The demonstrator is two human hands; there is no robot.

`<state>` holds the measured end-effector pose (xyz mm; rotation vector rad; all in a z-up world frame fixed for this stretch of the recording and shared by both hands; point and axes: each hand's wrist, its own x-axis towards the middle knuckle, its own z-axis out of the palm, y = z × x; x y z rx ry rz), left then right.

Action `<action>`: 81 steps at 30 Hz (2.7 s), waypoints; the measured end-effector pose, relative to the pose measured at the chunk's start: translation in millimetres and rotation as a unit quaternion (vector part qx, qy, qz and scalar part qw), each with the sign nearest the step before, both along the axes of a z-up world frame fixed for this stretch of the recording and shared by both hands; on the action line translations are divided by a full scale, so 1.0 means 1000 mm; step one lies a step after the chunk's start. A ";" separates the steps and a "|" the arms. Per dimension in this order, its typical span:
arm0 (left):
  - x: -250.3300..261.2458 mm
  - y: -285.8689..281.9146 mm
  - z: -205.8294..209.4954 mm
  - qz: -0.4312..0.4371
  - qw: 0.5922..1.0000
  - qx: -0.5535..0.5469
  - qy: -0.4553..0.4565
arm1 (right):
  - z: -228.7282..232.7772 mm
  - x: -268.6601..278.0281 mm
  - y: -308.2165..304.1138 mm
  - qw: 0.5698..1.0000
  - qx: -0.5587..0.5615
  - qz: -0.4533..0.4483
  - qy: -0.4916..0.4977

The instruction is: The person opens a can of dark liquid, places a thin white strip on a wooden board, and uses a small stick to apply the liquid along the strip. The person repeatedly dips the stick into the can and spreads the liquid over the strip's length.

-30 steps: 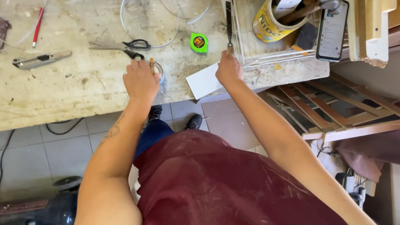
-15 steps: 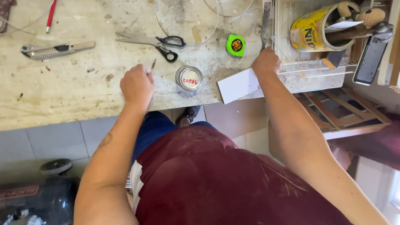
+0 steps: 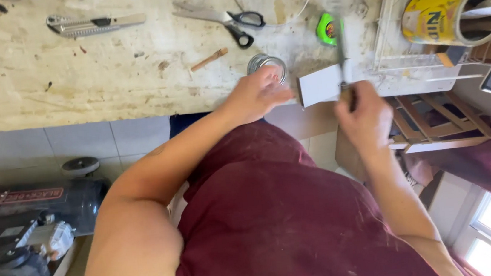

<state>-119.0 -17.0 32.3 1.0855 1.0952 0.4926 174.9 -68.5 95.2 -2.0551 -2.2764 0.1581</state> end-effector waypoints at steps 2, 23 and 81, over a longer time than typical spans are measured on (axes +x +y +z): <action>0.028 -0.004 -0.005 0.095 0.982 -0.028 -0.162 | -0.004 -0.050 -0.006 0.997 0.004 0.051 0.050; -0.059 -0.014 -0.044 -0.154 0.880 0.201 0.401 | -0.150 -0.095 0.038 0.969 0.040 0.091 0.224; -0.030 0.031 -0.006 -0.278 0.842 0.036 0.461 | -0.150 -0.094 0.037 0.970 -0.025 0.067 0.234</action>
